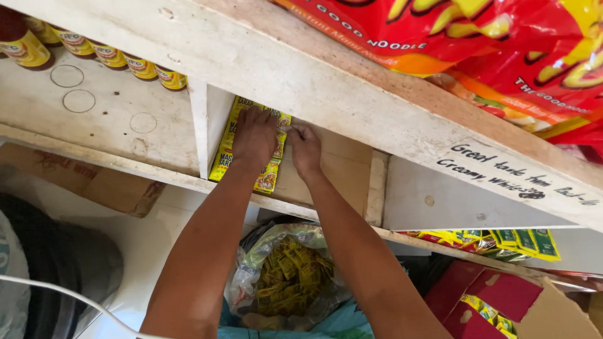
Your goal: Stocking and organizing small seasoning packets on a low shelf in a grocery store.
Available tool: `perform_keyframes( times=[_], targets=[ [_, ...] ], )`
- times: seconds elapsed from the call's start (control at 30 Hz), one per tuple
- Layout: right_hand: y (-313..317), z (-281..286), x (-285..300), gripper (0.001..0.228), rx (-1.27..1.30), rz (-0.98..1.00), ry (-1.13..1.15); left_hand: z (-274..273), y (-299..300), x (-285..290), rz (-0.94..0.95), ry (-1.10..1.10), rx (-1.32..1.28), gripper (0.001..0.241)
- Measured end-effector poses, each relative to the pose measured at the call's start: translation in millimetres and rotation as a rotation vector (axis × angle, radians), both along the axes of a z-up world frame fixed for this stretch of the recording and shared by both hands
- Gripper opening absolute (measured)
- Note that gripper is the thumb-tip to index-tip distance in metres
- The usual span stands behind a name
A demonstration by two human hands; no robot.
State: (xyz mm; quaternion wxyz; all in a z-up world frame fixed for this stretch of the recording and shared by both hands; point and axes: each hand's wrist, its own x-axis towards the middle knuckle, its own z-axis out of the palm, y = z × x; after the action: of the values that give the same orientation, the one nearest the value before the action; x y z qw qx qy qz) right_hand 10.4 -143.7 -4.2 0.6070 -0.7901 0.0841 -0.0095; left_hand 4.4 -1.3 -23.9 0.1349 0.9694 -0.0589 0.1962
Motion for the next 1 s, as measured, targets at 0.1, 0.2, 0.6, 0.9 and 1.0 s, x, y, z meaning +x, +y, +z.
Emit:
perform_keyframes(
  times=[0.1, 0.2, 0.6, 0.9, 1.0],
  targets=[
    [-2.8, 3.6, 3.2, 0.016, -0.006, 0.025, 0.017, 8.1, -3.8, -4.6, 0.043, -0.020, -0.015, 0.026],
    [-1.1, 9.6, 4.2, 0.015, 0.109, -0.002, 0.049, 29.1, -2.3, -17.1, 0.068, -0.051, -0.024, 0.022],
    [4.3, 2.8, 20.2, 0.032, 0.143, 0.033, 0.104, 15.8, -2.9, -26.0, 0.071, -0.104, -0.021, 0.022],
    [8.2, -5.9, 28.0, 0.033, 0.128, -0.035, 0.143, 18.3, -3.1, -30.9, 0.038, -0.041, -0.011, 0.025],
    [4.3, -5.2, 28.7, 0.031, 0.167, -0.017, 0.122, 18.6, -2.0, -31.4, 0.037, -0.050, 0.015, 0.024]
  ],
)
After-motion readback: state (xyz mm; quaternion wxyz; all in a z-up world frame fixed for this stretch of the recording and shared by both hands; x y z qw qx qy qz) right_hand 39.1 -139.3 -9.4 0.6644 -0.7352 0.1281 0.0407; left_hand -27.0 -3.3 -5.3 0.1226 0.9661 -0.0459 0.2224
